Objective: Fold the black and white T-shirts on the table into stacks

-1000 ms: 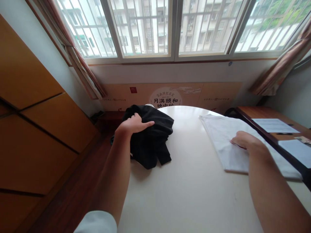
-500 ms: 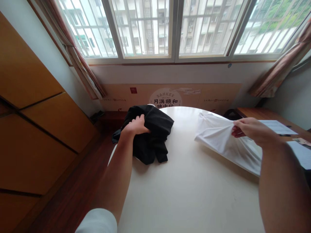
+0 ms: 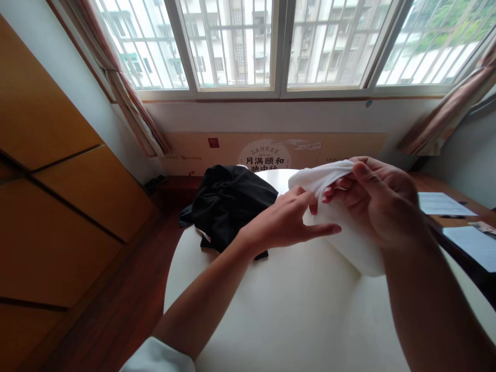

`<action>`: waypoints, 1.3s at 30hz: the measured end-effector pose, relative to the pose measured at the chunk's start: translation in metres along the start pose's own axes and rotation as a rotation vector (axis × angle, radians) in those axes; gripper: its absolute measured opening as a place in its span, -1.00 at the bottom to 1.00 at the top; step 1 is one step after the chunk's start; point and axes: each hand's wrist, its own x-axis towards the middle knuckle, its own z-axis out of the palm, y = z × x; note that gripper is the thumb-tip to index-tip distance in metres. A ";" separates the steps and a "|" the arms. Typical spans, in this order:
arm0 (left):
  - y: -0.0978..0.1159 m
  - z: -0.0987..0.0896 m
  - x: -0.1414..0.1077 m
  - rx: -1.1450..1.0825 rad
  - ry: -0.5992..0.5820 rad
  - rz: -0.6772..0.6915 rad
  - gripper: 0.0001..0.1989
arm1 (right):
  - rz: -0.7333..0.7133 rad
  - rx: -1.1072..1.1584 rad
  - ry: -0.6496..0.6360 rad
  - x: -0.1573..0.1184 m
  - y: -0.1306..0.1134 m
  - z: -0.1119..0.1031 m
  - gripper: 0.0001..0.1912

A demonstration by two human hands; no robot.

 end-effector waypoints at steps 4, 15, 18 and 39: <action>-0.004 0.012 0.007 0.024 0.128 0.089 -0.77 | -0.077 -0.003 -0.026 -0.006 -0.003 0.018 -0.73; -0.030 -0.029 0.009 -0.166 0.720 -0.192 -0.74 | 0.343 -0.883 -0.095 0.030 0.077 -0.094 -0.57; -0.036 -0.026 0.013 -0.310 0.733 -0.160 -0.66 | 0.579 -0.969 -0.578 0.024 0.105 -0.097 -0.61; -0.077 -0.022 0.013 -0.161 0.575 -0.386 -0.62 | 0.242 -0.042 0.117 0.025 0.030 -0.093 -0.53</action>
